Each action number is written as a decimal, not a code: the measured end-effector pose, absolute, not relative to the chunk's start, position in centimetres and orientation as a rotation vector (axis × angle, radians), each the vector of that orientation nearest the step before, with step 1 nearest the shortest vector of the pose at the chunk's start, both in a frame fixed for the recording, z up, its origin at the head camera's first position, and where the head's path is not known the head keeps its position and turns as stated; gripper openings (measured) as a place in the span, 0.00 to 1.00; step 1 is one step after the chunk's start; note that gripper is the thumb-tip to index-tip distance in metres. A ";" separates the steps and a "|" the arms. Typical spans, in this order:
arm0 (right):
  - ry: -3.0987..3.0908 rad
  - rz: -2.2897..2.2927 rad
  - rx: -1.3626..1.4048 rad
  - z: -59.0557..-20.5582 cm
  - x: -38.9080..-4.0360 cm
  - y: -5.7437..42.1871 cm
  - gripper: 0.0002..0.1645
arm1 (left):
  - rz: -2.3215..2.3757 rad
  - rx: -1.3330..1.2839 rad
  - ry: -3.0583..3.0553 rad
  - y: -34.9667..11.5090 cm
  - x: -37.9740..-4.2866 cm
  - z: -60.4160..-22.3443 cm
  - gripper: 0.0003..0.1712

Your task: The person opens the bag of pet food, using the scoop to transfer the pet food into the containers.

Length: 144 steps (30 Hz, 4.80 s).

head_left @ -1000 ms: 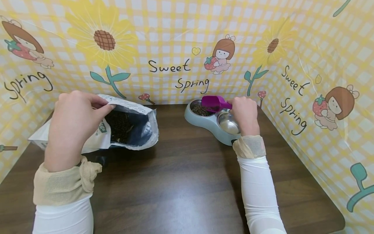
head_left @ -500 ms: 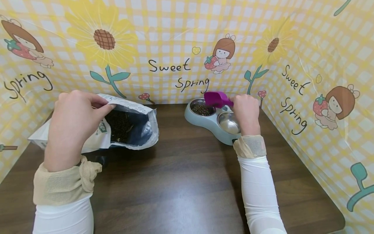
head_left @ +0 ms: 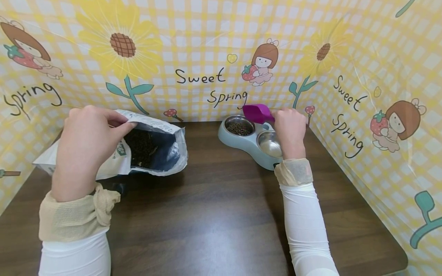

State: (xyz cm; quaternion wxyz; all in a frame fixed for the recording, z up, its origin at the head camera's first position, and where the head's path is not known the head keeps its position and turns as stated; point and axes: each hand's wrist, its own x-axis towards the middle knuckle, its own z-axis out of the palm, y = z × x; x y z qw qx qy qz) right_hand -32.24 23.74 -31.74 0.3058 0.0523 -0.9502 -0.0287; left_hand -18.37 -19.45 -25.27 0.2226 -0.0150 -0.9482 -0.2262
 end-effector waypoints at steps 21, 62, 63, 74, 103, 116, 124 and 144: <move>-2.773 0.052 0.087 -30.7 -31.7 25.3 0.07 | -0.626 -0.039 -2.620 -19.4 -18.3 -25.2 0.15; -2.954 0.639 0.600 -26.1 -27.5 24.7 0.19 | -0.618 -0.037 -2.597 -19.4 -18.4 -25.4 0.14; -2.949 0.651 0.638 -25.9 -27.3 24.5 0.18 | -0.618 -0.036 -2.598 -19.4 -18.4 -25.4 0.14; -3.026 0.678 0.866 -25.1 -25.0 22.4 0.17 | -0.614 -0.029 -2.608 -19.4 -18.4 -25.3 0.15; -2.737 0.215 1.176 -29.5 -22.4 8.7 0.07 | -0.613 -0.032 -2.592 -19.3 -18.4 -25.4 0.14; -2.075 -0.271 1.016 -33.6 -20.6 4.2 0.14 | -0.608 -0.031 -2.598 -19.2 -18.4 -25.4 0.15; -2.026 -0.347 1.031 -35.2 -21.2 3.2 0.20 | -0.609 -0.035 -2.602 -19.1 -18.4 -25.3 0.14; -2.666 0.224 1.220 -35.0 -23.4 3.7 0.14 | -0.588 -0.057 -2.617 -19.3 -18.4 -25.5 0.15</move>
